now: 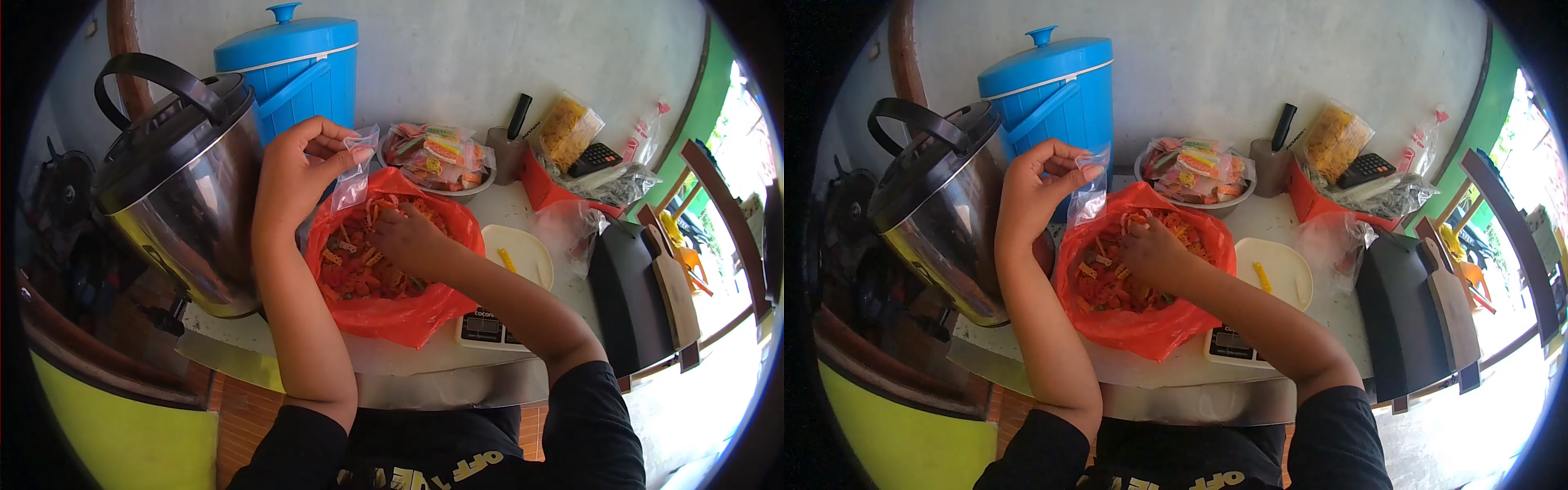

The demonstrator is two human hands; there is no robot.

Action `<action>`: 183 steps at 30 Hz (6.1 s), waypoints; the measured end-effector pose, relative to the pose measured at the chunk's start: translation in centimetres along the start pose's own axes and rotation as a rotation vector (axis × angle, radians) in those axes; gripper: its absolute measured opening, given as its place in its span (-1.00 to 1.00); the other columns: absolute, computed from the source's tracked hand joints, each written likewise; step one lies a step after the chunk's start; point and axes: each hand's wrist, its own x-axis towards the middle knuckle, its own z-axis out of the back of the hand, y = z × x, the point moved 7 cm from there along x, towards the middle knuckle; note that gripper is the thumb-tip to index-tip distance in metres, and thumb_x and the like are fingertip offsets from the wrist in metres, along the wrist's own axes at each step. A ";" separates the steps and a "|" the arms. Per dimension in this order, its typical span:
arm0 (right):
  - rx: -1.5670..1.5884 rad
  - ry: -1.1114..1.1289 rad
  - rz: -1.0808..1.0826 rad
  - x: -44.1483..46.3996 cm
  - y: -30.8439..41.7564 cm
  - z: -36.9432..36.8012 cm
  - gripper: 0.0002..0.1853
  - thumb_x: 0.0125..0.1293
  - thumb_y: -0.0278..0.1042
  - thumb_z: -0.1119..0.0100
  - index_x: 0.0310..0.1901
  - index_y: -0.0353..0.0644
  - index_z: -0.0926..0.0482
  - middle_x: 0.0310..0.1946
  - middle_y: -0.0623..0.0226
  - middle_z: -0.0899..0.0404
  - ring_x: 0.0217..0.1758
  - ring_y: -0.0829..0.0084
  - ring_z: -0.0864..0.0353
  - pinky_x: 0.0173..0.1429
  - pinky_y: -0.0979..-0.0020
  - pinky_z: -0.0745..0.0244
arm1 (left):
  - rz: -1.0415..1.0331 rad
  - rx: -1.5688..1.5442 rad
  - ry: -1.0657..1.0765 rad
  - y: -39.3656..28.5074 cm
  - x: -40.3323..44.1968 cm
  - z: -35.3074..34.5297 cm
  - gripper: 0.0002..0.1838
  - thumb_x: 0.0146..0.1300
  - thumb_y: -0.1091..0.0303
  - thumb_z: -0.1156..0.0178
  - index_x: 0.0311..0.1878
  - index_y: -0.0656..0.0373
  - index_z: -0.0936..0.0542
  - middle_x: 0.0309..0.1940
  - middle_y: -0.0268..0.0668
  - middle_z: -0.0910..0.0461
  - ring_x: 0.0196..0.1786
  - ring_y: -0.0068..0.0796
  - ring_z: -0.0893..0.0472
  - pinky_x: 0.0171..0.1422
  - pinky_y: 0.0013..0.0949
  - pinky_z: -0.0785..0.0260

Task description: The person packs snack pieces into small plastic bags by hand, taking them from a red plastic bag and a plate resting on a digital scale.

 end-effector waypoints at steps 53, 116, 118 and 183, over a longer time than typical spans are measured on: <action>0.447 0.198 -0.898 -18.5 -14.3 9.5 -0.86 0.15 -0.36 -0.36 -0.24 -0.15 -0.73 -0.36 0.31 -0.75 -0.24 0.38 -0.73 -0.12 0.35 -0.56 | 0.021 0.107 0.068 -0.2 0.4 -2.7 -0.77 0.18 0.33 -0.44 -0.19 0.24 -0.66 -0.36 -0.37 -0.67 -0.25 -0.65 -0.59 -0.07 -0.51 -0.42; 0.889 -0.519 -0.555 -20.2 -14.4 16.6 -0.83 0.32 -0.53 -0.25 -0.08 -0.15 -0.71 -0.26 0.37 -0.54 -0.18 0.49 -0.58 -0.13 0.43 -0.49 | 0.123 -0.406 0.412 -1.0 -2.7 -19.2 -0.71 0.07 0.53 -0.48 -0.18 0.30 -0.58 -0.37 -0.30 -0.70 -0.29 -0.62 -0.67 -0.11 -0.50 -0.52; 0.793 -0.487 -0.517 -19.7 -13.6 17.0 -0.82 0.30 -0.55 -0.26 -0.09 -0.15 -0.71 -0.26 0.36 -0.55 -0.17 0.46 -0.59 -0.12 0.41 -0.50 | 0.110 -0.399 0.426 -1.3 -2.8 -19.2 -0.71 0.07 0.53 -0.48 -0.17 0.30 -0.58 -0.36 -0.29 -0.71 -0.29 -0.61 -0.67 -0.11 -0.50 -0.52; 0.623 -0.803 -0.561 -17.2 -10.4 16.4 -0.65 0.14 -0.50 -0.43 -0.01 -0.18 -0.63 -0.29 0.29 -0.67 -0.23 0.42 -0.69 -0.10 0.41 -0.57 | 0.306 -0.768 0.405 -1.8 -3.7 -20.5 -0.81 0.40 0.28 -0.26 -0.05 0.16 -0.61 -0.20 -0.44 -0.65 -0.13 -0.68 -0.60 -0.02 -0.51 -0.48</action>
